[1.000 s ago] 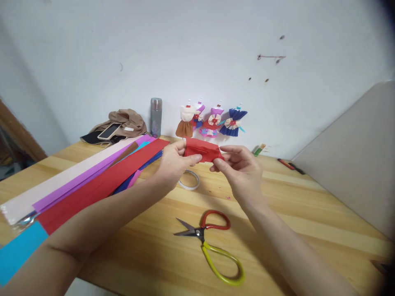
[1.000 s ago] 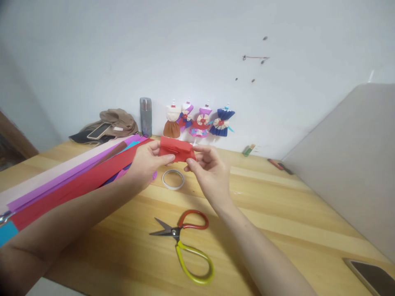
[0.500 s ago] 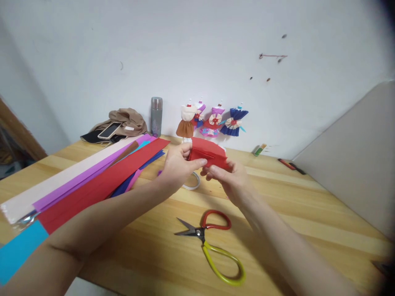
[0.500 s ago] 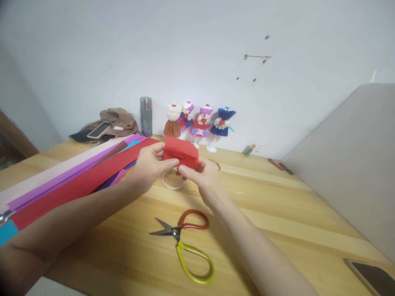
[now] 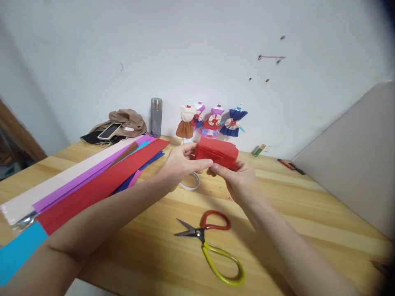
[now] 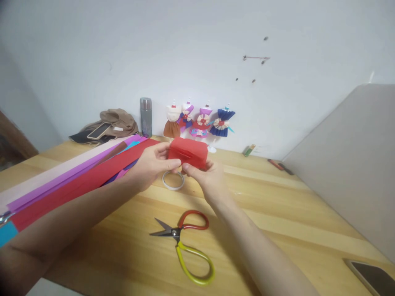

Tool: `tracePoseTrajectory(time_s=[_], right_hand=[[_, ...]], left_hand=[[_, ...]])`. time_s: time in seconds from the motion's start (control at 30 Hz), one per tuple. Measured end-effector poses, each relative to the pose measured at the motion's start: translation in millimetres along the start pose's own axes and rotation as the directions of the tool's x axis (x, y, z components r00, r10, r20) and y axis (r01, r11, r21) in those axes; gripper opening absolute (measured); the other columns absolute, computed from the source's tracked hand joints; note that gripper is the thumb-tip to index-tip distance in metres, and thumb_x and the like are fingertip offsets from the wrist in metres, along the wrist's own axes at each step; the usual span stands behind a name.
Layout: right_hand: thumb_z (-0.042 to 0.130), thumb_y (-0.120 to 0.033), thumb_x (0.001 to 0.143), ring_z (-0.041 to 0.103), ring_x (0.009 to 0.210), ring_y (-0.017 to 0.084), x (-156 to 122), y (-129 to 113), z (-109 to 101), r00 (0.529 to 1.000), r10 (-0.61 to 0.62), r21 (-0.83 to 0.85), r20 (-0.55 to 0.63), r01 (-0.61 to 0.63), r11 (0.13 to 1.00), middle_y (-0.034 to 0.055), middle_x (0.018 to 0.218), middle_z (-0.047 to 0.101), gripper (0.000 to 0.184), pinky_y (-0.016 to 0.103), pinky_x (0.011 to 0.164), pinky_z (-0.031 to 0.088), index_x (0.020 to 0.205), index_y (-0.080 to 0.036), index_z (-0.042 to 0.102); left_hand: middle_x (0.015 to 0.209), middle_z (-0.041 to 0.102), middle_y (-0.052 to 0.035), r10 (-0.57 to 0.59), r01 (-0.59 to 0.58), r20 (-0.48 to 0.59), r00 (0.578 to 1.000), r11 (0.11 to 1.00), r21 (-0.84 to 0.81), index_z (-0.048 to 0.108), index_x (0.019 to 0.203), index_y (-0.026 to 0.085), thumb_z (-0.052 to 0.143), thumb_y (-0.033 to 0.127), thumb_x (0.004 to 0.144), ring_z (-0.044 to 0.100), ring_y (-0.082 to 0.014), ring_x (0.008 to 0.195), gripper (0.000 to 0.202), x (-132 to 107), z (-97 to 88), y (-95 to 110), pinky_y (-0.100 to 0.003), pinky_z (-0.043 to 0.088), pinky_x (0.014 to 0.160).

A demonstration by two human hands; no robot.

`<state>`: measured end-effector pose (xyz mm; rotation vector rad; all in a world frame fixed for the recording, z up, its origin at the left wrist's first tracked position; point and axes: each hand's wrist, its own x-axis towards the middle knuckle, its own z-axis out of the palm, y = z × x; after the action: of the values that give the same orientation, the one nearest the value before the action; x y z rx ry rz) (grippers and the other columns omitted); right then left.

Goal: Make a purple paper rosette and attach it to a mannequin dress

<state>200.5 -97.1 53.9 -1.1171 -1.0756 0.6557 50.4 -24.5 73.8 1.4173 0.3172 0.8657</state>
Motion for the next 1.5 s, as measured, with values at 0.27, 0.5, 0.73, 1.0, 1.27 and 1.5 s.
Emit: tracePoseTrajectory(time_s=[0.27,0.5,0.73,1.0,1.27,1.5], right_hand=[[0.088,-0.036,0.059,0.064,0.056,0.015,3,1,-3,1.0,-0.015,-0.003,0.015,0.015,1.0,-0.0005,0.063,0.072,0.023,0.031,0.058,0.055,0.072,-0.022,0.075],[0.089,-0.036,0.057,0.068,0.063,0.016,1,0,-1,0.999,0.02,-0.014,0.034,-0.019,1.0,-0.0001,0.072,0.076,0.027,0.033,0.066,0.059,0.077,-0.024,0.077],[0.087,-0.035,0.058,0.067,0.061,0.017,1,-3,-1,0.998,-0.007,-0.07,0.067,0.011,0.997,-0.0005,0.067,0.073,0.023,0.035,0.065,0.059,0.072,-0.023,0.074],[0.087,-0.033,0.058,0.063,0.056,0.015,2,-3,-2,1.0,-0.008,-0.05,0.029,0.01,0.999,-0.0017,0.064,0.072,0.02,0.033,0.061,0.057,0.071,-0.024,0.074],[0.087,-0.038,0.059,0.065,0.062,0.016,3,0,-4,0.997,0.043,-0.083,0.064,-0.038,0.996,0.001,0.071,0.073,0.028,0.033,0.064,0.056,0.079,-0.022,0.075],[0.089,-0.042,0.057,0.067,0.069,0.019,5,-1,-4,0.997,-0.011,-0.04,0.077,0.014,0.999,0.0018,0.08,0.075,0.037,0.035,0.069,0.057,0.084,-0.023,0.074]], left_hand=[[0.071,0.065,-0.0024,-0.114,0.118,0.064,0.991,0.991,-0.061,0.067,0.09,0.01,0.085,0.034,0.064,0.059,-0.0104,0.065,0.04,2,-7.1,-3,-0.025,0.05,0.061],[0.074,0.064,-0.0014,-0.203,0.234,0.188,0.961,0.959,-0.158,0.065,0.088,0.011,0.086,0.025,0.063,0.058,-0.0077,0.062,0.035,5,-9.0,-6,-0.023,0.047,0.061],[0.063,0.062,0.0002,-0.003,0.008,0.072,0.997,0.998,-0.061,0.069,0.081,0.009,0.079,0.02,0.064,0.053,-0.0072,0.054,0.022,6,-6.2,-10,-0.023,0.045,0.055],[0.074,0.068,-0.0039,-0.114,0.114,0.047,0.992,0.993,0.003,0.069,0.086,0.01,0.078,0.024,0.07,0.064,-0.0118,0.065,0.023,5,-8.8,-3,-0.024,0.053,0.059],[0.063,0.066,-0.0035,-0.228,0.23,0.099,0.969,0.973,-0.01,0.065,0.072,0.009,0.069,0.021,0.083,0.059,-0.0072,0.047,0.017,8,-13.6,-4,-0.019,0.047,0.048],[0.055,0.062,0.0001,-0.147,0.142,0.022,0.989,0.978,0.156,0.064,0.066,0.01,0.065,0.014,0.082,0.056,-0.007,0.042,0.016,5,-5.6,4,-0.018,0.046,0.044]])
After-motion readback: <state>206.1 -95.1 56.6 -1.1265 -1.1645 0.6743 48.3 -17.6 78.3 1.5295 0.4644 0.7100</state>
